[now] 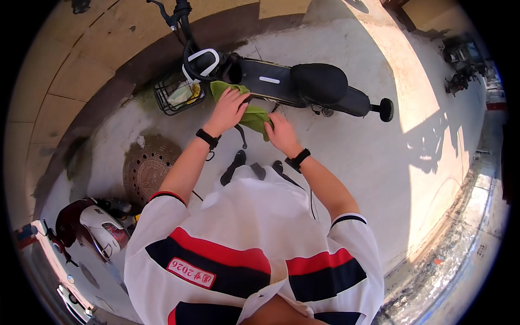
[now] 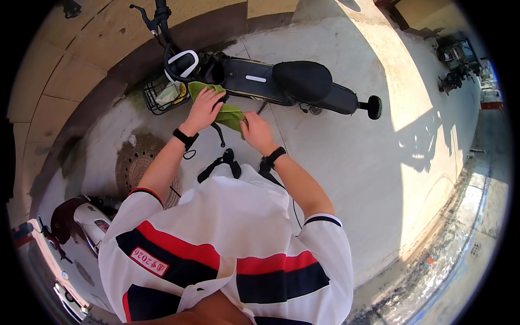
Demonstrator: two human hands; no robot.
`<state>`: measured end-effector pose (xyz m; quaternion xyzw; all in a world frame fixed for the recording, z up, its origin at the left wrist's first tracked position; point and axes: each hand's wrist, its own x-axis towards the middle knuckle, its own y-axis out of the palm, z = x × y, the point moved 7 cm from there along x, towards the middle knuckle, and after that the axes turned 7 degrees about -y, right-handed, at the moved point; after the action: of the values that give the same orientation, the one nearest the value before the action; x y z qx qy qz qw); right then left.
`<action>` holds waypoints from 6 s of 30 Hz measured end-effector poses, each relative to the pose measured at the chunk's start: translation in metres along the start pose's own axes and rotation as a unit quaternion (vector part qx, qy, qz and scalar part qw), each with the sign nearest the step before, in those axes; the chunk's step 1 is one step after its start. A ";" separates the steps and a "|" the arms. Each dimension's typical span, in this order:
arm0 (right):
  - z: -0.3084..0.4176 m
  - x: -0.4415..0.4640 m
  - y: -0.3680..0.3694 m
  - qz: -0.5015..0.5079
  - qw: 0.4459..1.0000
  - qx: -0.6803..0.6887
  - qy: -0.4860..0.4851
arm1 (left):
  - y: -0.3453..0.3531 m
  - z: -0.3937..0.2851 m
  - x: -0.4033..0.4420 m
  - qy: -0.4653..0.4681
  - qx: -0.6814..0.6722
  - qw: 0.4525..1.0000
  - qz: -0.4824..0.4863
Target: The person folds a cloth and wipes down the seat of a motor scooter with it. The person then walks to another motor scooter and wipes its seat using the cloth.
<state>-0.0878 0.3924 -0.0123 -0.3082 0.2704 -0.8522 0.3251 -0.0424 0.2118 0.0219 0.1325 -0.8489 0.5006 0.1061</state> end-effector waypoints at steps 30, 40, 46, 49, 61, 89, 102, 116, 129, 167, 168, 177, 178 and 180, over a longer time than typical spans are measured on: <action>-0.010 -0.012 0.007 0.061 0.996 0.042 -0.047 | 0.007 -0.012 -0.008 -0.071 -0.039 0.996 -0.037; -0.018 -0.014 -0.004 0.078 0.993 0.088 0.001 | 0.007 0.010 -0.064 -0.234 -0.187 0.950 0.093; -0.010 -0.006 -0.005 0.107 0.991 0.060 -0.051 | 0.020 0.022 -0.125 -0.267 -0.160 0.930 0.197; -0.004 -0.005 -0.011 0.060 0.991 0.073 -0.091 | 0.017 0.022 -0.146 -0.293 -0.158 0.912 0.238; -0.006 -0.028 -0.010 0.081 0.983 0.067 -0.147 | 0.001 0.024 -0.172 -0.374 -0.134 0.908 0.129; 0.007 -0.025 -0.026 0.071 0.989 -0.022 -0.129 | -0.043 0.078 -0.060 -0.268 -0.117 0.927 -0.233; -0.031 -0.003 -0.023 -0.039 0.999 -0.010 0.005 | -0.008 0.062 -0.042 -0.198 -0.175 0.960 -0.090; -0.035 -0.008 -0.023 -0.009 1.000 0.020 0.006 | 0.007 0.038 -0.055 -0.213 -0.186 0.957 -0.068; -0.047 -0.043 -0.035 0.016 0.998 0.059 0.001 | 0.030 0.006 -0.069 -0.243 -0.066 0.967 0.044; 0.026 -0.026 0.010 0.072 0.993 0.039 -0.087 | 0.014 0.083 -0.164 -0.287 -0.222 0.900 0.242; 0.033 -0.024 0.012 0.080 0.991 0.043 -0.098 | 0.006 0.089 -0.159 -0.279 -0.212 0.909 0.224; 0.024 -0.001 0.006 -0.107 0.994 0.032 0.006 | -0.050 0.112 -0.086 -0.250 -0.308 0.917 -0.043; 0.021 0.000 0.003 -0.126 0.991 0.027 0.024 | -0.050 0.110 -0.081 -0.267 -0.275 0.924 -0.020; 0.023 0.001 -0.004 -0.151 0.988 -0.023 0.039 | -0.052 0.094 -0.062 -0.170 -0.220 0.960 -0.041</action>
<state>-0.0736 0.3885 0.0064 -0.3199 0.2528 -0.8962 0.1748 0.0289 0.1129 0.0004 0.2239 -0.9373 0.2670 0.0067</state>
